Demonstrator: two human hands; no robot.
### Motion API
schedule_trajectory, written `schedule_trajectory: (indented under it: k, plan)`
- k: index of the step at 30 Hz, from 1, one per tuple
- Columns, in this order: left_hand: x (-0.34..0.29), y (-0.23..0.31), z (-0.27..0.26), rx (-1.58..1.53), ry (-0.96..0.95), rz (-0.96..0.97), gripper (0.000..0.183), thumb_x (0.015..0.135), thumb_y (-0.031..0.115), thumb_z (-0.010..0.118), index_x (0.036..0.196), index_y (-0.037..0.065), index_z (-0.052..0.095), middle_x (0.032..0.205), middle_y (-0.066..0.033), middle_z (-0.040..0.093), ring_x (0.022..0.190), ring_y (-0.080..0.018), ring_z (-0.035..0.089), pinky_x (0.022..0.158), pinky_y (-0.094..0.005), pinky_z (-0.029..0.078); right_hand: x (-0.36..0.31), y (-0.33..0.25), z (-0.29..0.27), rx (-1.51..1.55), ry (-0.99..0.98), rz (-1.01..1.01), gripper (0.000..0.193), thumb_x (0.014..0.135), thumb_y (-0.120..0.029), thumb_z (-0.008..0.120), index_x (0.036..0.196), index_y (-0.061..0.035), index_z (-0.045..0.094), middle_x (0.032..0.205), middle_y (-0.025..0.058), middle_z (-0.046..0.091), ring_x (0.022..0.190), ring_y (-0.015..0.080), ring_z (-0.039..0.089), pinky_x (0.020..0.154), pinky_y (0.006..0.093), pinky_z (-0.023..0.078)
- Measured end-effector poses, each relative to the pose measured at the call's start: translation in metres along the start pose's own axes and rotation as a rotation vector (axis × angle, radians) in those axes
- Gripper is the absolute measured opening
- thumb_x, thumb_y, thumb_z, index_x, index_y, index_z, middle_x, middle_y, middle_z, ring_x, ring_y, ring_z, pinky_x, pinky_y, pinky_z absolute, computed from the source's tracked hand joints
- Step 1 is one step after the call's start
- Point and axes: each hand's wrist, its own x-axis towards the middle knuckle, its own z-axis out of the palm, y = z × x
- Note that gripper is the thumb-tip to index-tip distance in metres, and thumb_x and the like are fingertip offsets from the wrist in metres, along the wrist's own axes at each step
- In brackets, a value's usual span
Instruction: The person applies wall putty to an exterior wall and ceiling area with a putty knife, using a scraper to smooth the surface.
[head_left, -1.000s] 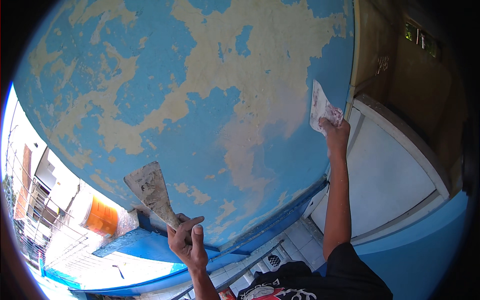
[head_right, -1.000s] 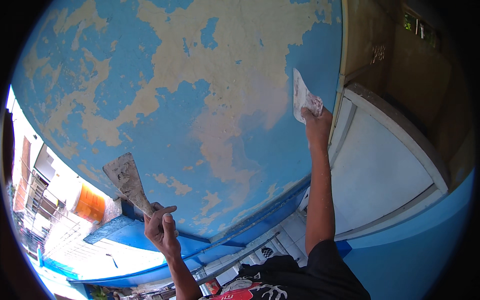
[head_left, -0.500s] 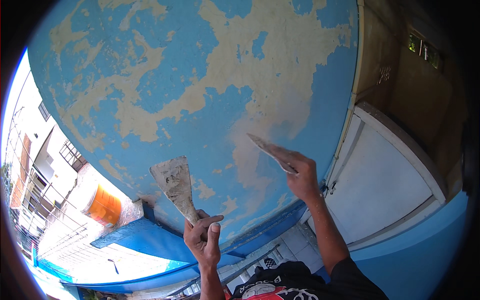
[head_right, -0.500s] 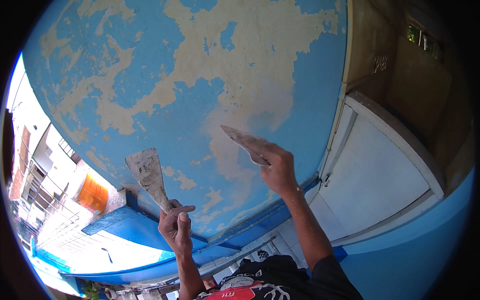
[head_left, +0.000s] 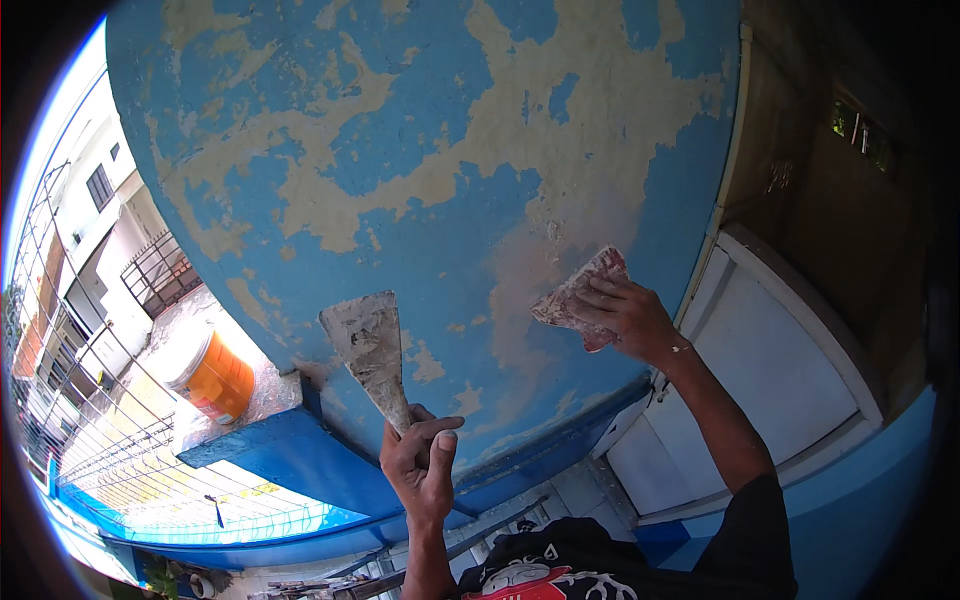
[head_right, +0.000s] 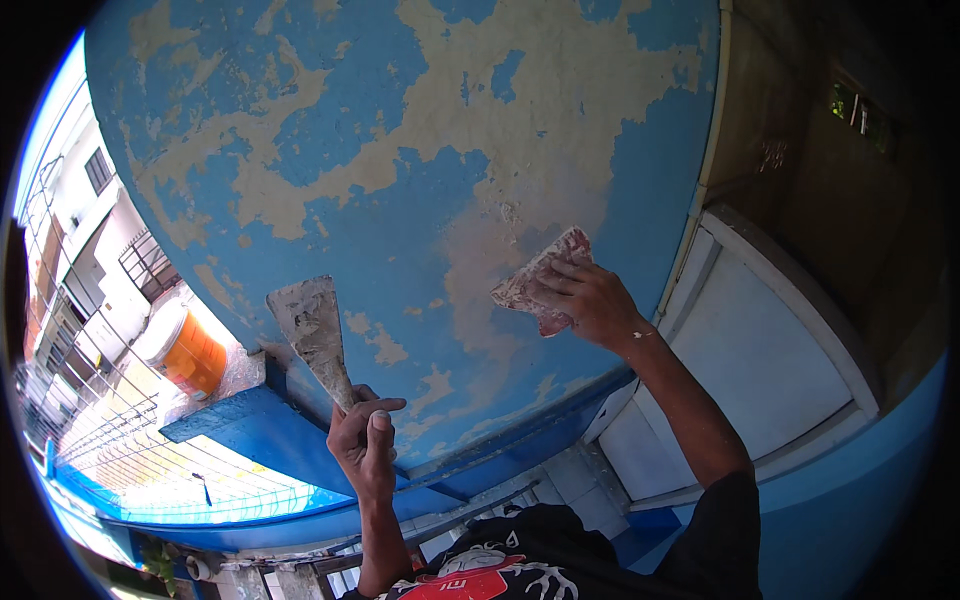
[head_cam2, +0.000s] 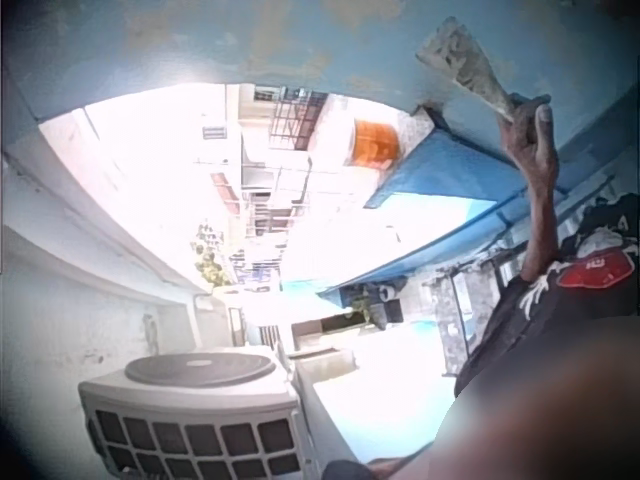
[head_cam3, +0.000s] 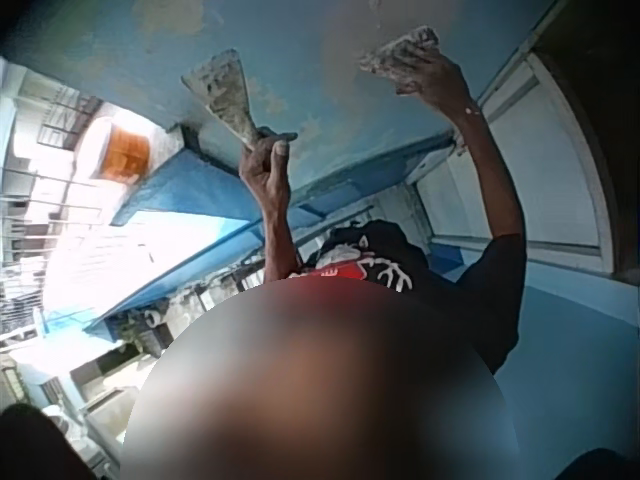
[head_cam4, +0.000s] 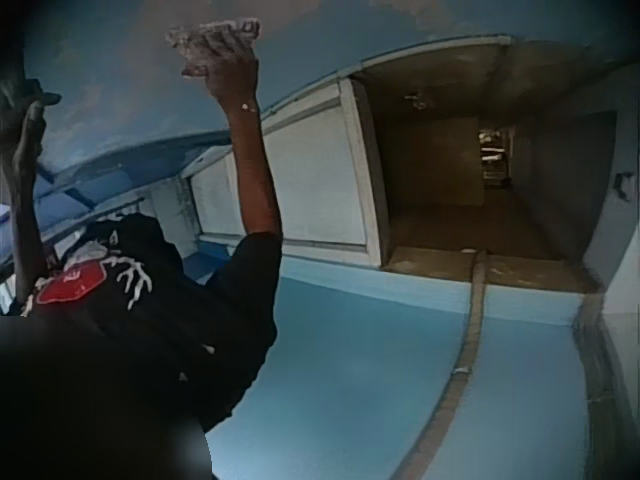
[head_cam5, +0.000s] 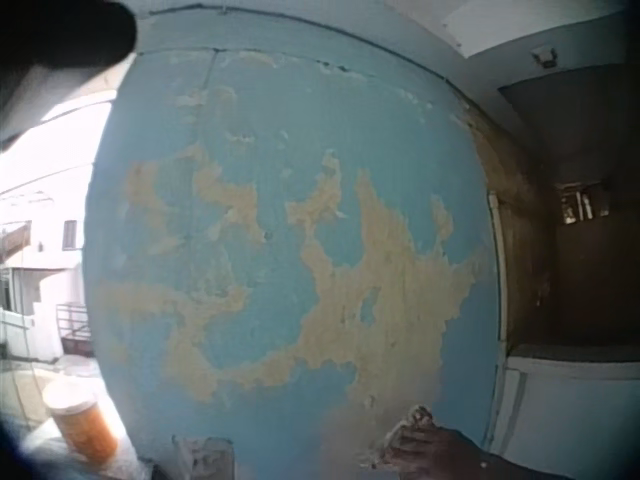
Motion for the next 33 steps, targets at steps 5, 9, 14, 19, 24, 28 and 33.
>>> schedule_trajectory:
  k: [5, 9, 14, 19, 24, 28, 33]
  plan:
    - [-0.006, 0.0, 0.002, -0.05, -0.061, -0.06, 0.031, 0.091, 0.03, 0.074, 0.091, 0.0, 0.078, 0.085, -0.0065, 0.053, 0.076, -0.0156, 0.048, 0.066, -0.032, 0.037, 0.049, -0.004, -0.041, 0.033, 0.399, 0.053, 0.064, 0.071, 0.003, 0.077, 0.129, -0.0215, 0.069, 0.144, 0.001, 0.06, 0.137, 0.0252, 0.052, 0.115, 0.0442, 0.044]
    - [-0.009, -0.005, 0.006, -0.096, -0.096, -0.105, 0.032, 0.092, 0.031, 0.074, 0.089, -0.001, 0.077, 0.082, -0.0051, 0.052, 0.075, -0.0145, 0.046, 0.064, -0.0322, 0.035, 0.042, -0.008, 0.039, -0.11, 0.445, 0.067, 0.071, 0.068, 0.009, 0.075, 0.132, -0.0197, 0.067, 0.143, 0.002, 0.06, 0.137, 0.0268, 0.052, 0.115, 0.0444, 0.044]
    - [-0.006, -0.003, 0.003, -0.115, -0.074, -0.154, 0.033, 0.093, 0.029, 0.072, 0.09, -0.002, 0.077, 0.082, -0.0052, 0.05, 0.075, -0.0145, 0.046, 0.064, -0.0324, 0.035, 0.015, -0.016, 0.024, 0.005, 0.342, 0.084, 0.07, 0.07, 0.01, 0.072, 0.133, -0.0193, 0.066, 0.141, 0.003, 0.061, 0.134, 0.0259, 0.055, 0.114, 0.0444, 0.045]
    - [0.0, -0.001, 0.008, -0.031, -0.05, 0.042, 0.046, 0.096, 0.04, 0.067, 0.09, -0.004, 0.077, 0.073, -0.0016, 0.048, 0.062, -0.0083, 0.041, 0.057, -0.0271, 0.035, 0.036, -0.007, -0.048, 0.072, 0.481, 0.133, 0.065, 0.074, 0.013, 0.068, 0.134, -0.0138, 0.066, 0.134, 0.0111, 0.065, 0.126, 0.0293, 0.061, 0.108, 0.0421, 0.05]
    - [-0.013, 0.001, 0.01, -0.088, -0.117, -0.05, 0.039, 0.094, 0.035, 0.069, 0.09, -0.003, 0.077, 0.079, -0.0038, 0.05, 0.07, -0.0117, 0.044, 0.063, -0.0299, 0.036, 0.064, -0.014, 0.018, 0.008, 0.677, 0.331, 0.072, 0.071, 0.016, 0.061, 0.136, -0.0128, 0.063, 0.134, 0.0137, 0.065, 0.125, 0.0322, 0.061, 0.099, 0.0408, 0.056]
    - [-0.014, -0.003, 0.018, -0.144, -0.13, -0.174, 0.033, 0.093, 0.03, 0.072, 0.089, -0.002, 0.077, 0.084, -0.0054, 0.051, 0.077, -0.0151, 0.046, 0.066, -0.0325, 0.036, 0.012, -0.072, 0.069, 0.206, 0.468, 0.341, 0.073, 0.069, 0.016, 0.062, 0.136, -0.0147, 0.064, 0.131, 0.0157, 0.066, 0.124, 0.0336, 0.062, 0.091, 0.0415, 0.059]
    - [-0.014, -0.007, 0.019, -0.069, -0.144, -0.074, 0.044, 0.096, 0.038, 0.068, 0.09, -0.004, 0.077, 0.072, -0.0015, 0.048, 0.062, -0.0076, 0.041, 0.054, -0.0263, 0.035, -0.001, -0.031, 0.017, 0.502, 0.601, 0.394, 0.061, 0.08, 0.013, 0.063, 0.134, -0.0131, 0.066, 0.124, 0.0172, 0.07, 0.106, 0.0315, 0.072, 0.087, 0.0381, 0.058]
